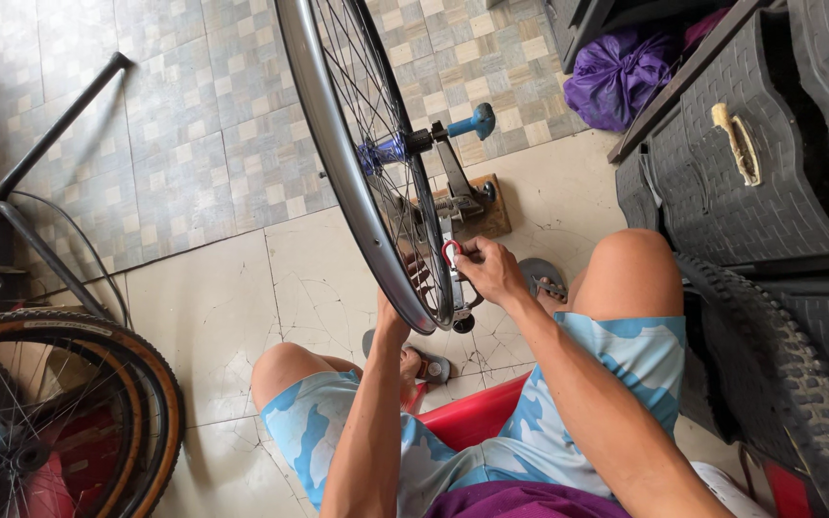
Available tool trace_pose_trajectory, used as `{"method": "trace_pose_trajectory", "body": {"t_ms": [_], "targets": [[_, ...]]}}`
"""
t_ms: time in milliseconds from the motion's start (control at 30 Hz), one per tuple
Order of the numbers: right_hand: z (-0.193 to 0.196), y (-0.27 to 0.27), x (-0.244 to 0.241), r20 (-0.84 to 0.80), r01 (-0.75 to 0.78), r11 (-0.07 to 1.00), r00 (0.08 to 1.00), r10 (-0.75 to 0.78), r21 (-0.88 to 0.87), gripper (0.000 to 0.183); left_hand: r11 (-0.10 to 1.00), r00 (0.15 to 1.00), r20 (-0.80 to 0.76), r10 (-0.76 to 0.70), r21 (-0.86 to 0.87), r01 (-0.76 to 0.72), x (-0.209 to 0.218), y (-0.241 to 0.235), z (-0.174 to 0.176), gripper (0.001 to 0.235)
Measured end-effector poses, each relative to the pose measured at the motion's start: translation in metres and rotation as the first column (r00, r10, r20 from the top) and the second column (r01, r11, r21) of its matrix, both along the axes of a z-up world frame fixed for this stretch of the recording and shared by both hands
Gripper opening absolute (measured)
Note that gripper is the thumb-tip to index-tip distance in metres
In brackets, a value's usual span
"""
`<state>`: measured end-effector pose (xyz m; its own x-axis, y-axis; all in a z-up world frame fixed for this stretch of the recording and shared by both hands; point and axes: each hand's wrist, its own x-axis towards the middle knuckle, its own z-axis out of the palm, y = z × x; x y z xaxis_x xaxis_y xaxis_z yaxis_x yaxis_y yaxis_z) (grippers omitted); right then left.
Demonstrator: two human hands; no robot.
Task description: The person sits on a low stool and uses a spoke wrench to adjust the tension of the spokes on a bicycle wheel mounted in a truing stand. They rotate the wheel periodically to check alignment and continue making small adjustments to the spokes.
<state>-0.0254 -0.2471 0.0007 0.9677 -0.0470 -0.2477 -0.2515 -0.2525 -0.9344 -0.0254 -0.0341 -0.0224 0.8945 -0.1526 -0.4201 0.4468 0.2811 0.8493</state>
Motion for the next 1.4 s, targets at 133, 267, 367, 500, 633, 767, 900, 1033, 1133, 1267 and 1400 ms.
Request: {"method": "trace_pose_trajectory", "body": {"t_ms": [133,267,367,500,633,767,900,1033,1133,1267,1400], "targets": [[0.003,-0.001,-0.003,-0.006,-0.002,1.000,1.000,0.002,0.022,0.030,0.995,0.996,-0.078,-0.039,0.084,0.046,-0.003,-0.010,0.031,0.080],[0.009,-0.003,-0.005,-0.016,0.017,1.000,1.000,-0.017,0.002,0.030,0.872,0.979,-0.017,-0.204,0.452,0.189,-0.008,-0.021,0.041,0.080],[0.015,-0.004,-0.006,-0.025,0.004,0.999,1.000,-0.004,-0.033,0.030,0.826,0.990,-0.001,-0.138,0.551,0.116,-0.003,-0.016,0.002,0.066],[0.023,-0.002,-0.008,-0.017,-0.009,0.999,1.000,0.008,-0.040,0.030,0.969,0.986,0.168,0.013,0.243,-0.054,0.005,0.003,-0.054,0.046],[0.028,-0.003,-0.012,-0.020,-0.041,0.999,0.999,0.040,-0.035,0.031,0.892,0.984,0.146,0.098,0.426,-0.152,-0.004,0.010,-0.018,0.047],[0.024,0.000,-0.015,-0.105,-0.112,0.990,0.989,0.103,-0.085,0.032,0.939,0.999,-0.044,0.010,0.343,0.006,-0.006,-0.007,0.030,0.038],[0.007,0.003,-0.022,-0.154,-0.192,0.973,0.973,0.172,-0.128,0.033,0.976,0.993,-0.024,-0.112,0.186,0.114,-0.008,-0.011,0.024,0.042],[-0.018,0.008,-0.028,-0.196,-0.178,0.962,0.971,0.137,-0.208,0.032,0.991,0.990,-0.074,-0.122,0.054,0.126,0.003,-0.008,-0.015,0.042],[-0.039,0.013,-0.026,-0.252,-0.169,0.978,0.958,0.134,-0.123,0.031,0.968,0.985,-0.020,-0.172,0.182,0.173,0.007,-0.001,-0.041,0.038],[-0.071,0.019,-0.021,-0.253,-0.056,0.942,0.956,0.146,0.332,0.027,0.939,0.952,0.144,-0.269,0.258,0.226,0.008,0.006,-0.050,0.036],[-0.077,0.020,-0.019,-0.258,-0.066,0.955,0.955,0.144,0.290,0.027,0.934,0.972,0.039,-0.232,0.287,0.212,0.003,0.002,-0.035,0.039]]}}
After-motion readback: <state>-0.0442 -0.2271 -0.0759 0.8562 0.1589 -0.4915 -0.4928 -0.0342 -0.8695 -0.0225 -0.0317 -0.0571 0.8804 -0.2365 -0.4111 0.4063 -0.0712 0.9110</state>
